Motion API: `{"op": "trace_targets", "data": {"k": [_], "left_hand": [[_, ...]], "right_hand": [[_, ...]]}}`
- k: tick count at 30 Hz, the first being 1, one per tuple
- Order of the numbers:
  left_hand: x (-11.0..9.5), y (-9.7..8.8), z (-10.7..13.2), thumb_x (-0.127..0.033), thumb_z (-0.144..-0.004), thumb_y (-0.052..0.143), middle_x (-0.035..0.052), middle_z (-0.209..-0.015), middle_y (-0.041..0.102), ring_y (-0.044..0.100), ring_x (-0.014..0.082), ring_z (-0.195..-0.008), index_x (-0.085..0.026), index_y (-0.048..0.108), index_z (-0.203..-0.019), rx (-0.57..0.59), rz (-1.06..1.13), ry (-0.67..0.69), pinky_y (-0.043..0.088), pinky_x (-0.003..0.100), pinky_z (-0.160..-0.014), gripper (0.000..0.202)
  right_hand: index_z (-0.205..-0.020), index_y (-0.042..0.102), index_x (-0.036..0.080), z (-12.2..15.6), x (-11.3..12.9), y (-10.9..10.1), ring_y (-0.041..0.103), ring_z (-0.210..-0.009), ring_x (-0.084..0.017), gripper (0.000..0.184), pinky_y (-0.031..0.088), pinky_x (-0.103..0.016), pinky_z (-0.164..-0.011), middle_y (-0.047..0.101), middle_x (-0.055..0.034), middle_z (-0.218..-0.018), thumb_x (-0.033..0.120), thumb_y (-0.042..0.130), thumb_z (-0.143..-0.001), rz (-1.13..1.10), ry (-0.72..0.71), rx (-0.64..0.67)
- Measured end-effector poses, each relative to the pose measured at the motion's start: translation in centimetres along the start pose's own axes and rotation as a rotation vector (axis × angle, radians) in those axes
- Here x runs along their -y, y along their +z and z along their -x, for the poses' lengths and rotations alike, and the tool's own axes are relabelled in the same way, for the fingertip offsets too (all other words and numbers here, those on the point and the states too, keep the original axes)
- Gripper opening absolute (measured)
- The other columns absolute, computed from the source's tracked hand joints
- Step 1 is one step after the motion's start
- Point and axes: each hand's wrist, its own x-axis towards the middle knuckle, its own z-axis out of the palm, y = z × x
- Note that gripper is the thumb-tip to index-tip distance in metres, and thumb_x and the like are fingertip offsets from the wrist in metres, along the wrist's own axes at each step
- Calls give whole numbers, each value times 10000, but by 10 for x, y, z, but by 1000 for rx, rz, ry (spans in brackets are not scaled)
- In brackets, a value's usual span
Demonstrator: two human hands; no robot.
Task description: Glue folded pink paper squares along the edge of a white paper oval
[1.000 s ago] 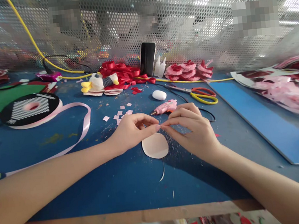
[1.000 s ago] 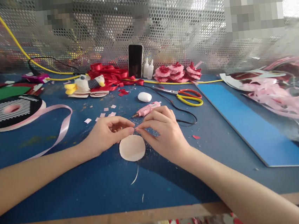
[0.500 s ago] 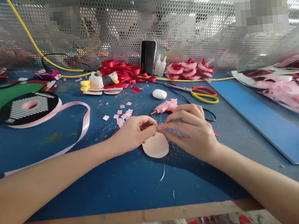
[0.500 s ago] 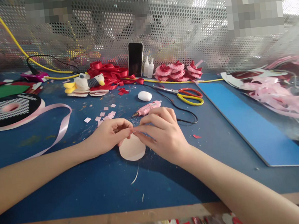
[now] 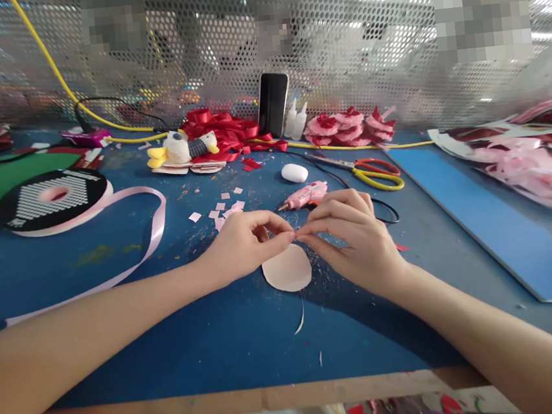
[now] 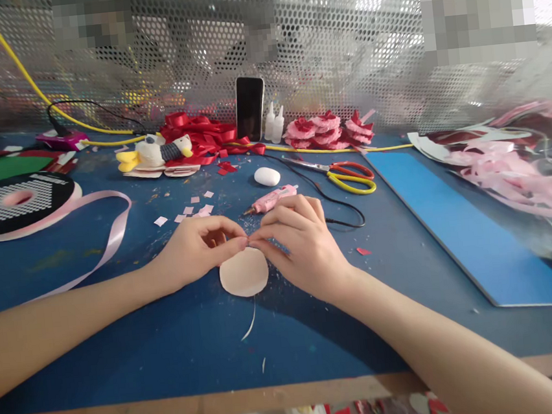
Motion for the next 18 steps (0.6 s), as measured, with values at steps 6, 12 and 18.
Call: {"op": "trace_targets", "data": {"k": [6,12,18], "left_hand": [[1,0,-1,-260,-903,596,-25,-730,647,529,87,-612,-167,653,-856,17,-53,29,415,213,-562,119],[-14,-1,14,-247,-951,543,-2,-807,677,593,133,-703,-183,627,-886,56,-412,112,436,259,-619,124],[-18,14,48,-135,-984,467,32,-824,663,610,191,-760,-156,593,-870,41,-778,436,519,350,-675,172]], "right_hand": [[-1051,741,230,-6,-18,-9,651,-978,-239,179,512,-425,-875,727,-79,-1001,329,644,-937,-73,179,84],[-843,668,165,9,-57,8,612,-843,-291,436,506,-459,-773,655,-124,-860,597,608,-864,420,491,215],[-652,498,223,10,-67,15,568,-707,-228,318,459,-354,-662,574,-66,-705,426,613,-869,362,448,279]]}}
